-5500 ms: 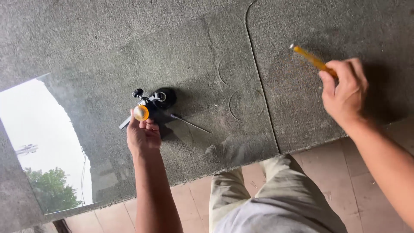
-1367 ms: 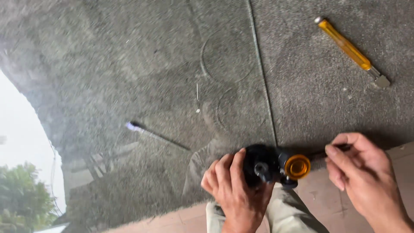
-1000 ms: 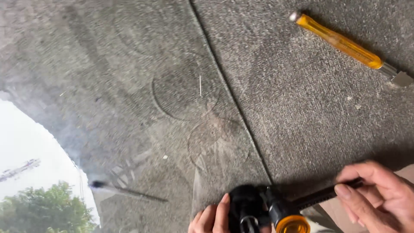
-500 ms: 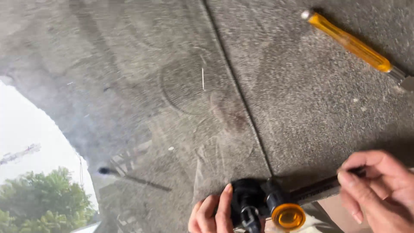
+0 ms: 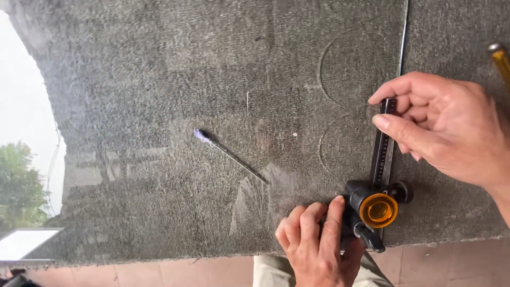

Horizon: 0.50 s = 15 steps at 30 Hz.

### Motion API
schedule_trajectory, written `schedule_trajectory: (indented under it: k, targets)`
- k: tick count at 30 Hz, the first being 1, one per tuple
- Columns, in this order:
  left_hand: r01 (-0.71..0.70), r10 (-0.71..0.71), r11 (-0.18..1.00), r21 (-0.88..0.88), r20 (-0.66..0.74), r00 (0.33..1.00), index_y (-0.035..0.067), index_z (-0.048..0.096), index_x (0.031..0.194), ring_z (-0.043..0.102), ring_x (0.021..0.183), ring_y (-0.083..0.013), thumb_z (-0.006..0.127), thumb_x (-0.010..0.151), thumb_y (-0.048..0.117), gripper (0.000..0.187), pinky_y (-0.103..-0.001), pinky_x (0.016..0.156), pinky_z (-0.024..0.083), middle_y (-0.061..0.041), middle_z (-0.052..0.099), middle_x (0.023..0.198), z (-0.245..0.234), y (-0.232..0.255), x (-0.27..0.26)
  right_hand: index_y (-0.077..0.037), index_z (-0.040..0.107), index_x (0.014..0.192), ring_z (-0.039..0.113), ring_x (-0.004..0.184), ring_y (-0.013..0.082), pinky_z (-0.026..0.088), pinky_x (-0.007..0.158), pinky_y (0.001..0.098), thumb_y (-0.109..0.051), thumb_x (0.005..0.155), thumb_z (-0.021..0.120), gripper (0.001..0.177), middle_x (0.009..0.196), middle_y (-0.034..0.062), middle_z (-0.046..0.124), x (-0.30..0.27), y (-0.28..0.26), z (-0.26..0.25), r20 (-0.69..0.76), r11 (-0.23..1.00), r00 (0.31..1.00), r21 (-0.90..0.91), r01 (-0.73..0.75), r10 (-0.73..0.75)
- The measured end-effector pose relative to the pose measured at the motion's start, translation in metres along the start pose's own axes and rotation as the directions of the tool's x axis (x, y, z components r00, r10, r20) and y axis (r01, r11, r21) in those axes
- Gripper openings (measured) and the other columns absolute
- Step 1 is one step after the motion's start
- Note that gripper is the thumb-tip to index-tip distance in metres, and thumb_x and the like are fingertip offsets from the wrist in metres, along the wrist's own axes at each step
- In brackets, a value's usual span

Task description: Cutting a circular piece of glass from a larger sheet using specialized cutters

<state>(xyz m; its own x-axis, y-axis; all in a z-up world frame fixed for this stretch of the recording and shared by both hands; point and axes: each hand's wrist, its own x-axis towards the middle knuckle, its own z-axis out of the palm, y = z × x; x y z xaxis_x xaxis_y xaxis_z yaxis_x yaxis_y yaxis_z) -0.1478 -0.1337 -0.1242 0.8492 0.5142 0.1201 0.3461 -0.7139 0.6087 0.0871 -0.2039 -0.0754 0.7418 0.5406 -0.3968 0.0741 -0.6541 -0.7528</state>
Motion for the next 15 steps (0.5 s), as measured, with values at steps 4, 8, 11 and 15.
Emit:
schedule_trajectory:
  k: [4, 8, 11, 15]
  targets:
    - [-0.038, 0.041, 0.997, -0.063, 0.037, 0.999, 0.013, 0.066, 0.132, 0.056, 0.106, -0.0305, 0.034, 0.108, 0.052, 0.055, -0.048, 0.089, 0.039, -0.011, 0.062, 0.118, -0.007, -0.001, 0.004, 0.002, 0.067, 0.114, 0.055, 0.048, 0.0171, 0.045, 0.036, 0.0258, 0.001, 0.094, 0.07, 0.02, 0.072, 0.0108, 0.055, -0.006, 0.008, -0.002, -0.029, 0.993, 0.996, 0.086, -0.083, 0.086]
    - [-0.044, 0.046, 0.999, -0.019, 0.083, 0.996, 0.014, 0.063, 0.133, 0.055, 0.107, -0.0316, 0.045, 0.101, 0.051, 0.052, -0.049, 0.09, 0.038, -0.008, 0.061, 0.117, -0.008, 0.004, 0.001, 0.001, 0.059, 0.111, 0.049, 0.046, 0.0148, 0.039, 0.039, 0.0237, -0.001, 0.098, 0.067, 0.014, 0.065, 0.0096, 0.048, -0.057, 0.05, -0.019, -0.139, 0.962, 0.982, 0.257, -0.092, 0.131]
    - [-0.036, 0.038, 0.999, -0.019, 0.081, 0.996, 0.015, 0.062, 0.133, 0.053, 0.111, -0.0309, 0.053, 0.094, 0.045, 0.049, -0.049, 0.094, 0.038, -0.007, 0.06, 0.118, -0.006, 0.006, 0.002, 0.002, 0.062, 0.102, 0.049, 0.041, 0.0193, 0.038, 0.04, 0.0264, -0.005, 0.103, 0.063, 0.007, 0.054, 0.0151, 0.053, -0.112, 0.089, -0.023, -0.229, 0.938, 0.935, 0.279, -0.204, 0.271]
    - [-0.027, 0.023, 0.998, 0.055, 0.076, 0.997, 0.02, 0.063, 0.13, 0.053, 0.111, -0.0306, 0.063, 0.076, 0.034, 0.056, -0.047, 0.098, 0.036, -0.004, 0.058, 0.115, -0.004, 0.008, 0.001, 0.007, 0.065, 0.096, 0.049, 0.042, 0.0195, 0.039, 0.032, 0.0294, 0.0, 0.098, 0.064, 0.008, 0.064, 0.0199, 0.063, -0.176, 0.114, -0.005, -0.205, 0.834, 0.872, 0.452, -0.318, 0.444]
